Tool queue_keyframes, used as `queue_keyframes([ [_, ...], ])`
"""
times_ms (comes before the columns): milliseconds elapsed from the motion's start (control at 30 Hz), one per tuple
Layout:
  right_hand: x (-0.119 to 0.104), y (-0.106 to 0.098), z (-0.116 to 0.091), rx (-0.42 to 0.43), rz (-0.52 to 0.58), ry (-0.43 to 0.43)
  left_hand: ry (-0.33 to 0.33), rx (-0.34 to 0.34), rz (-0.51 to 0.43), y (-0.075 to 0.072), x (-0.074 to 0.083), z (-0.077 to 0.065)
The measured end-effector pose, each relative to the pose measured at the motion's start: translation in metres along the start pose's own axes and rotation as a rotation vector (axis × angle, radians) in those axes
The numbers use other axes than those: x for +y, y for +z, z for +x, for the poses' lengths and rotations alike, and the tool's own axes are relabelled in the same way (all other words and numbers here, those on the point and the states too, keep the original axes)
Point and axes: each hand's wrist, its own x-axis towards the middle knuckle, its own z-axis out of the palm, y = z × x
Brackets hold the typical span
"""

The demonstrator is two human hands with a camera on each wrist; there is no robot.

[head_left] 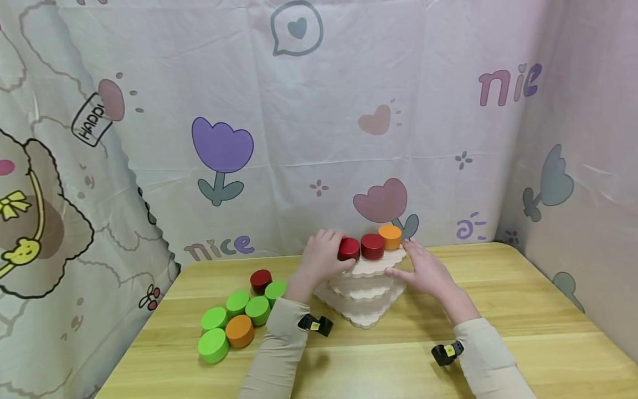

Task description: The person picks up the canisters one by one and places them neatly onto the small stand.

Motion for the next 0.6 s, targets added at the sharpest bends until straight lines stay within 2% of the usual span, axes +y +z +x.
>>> queue_keyframes([
  [600,0.0016,-0.0009,0.0000,-0.004,0.004,0.006,-0.004,0.003,0.014,0.0049,0.0019,0.0010],
])
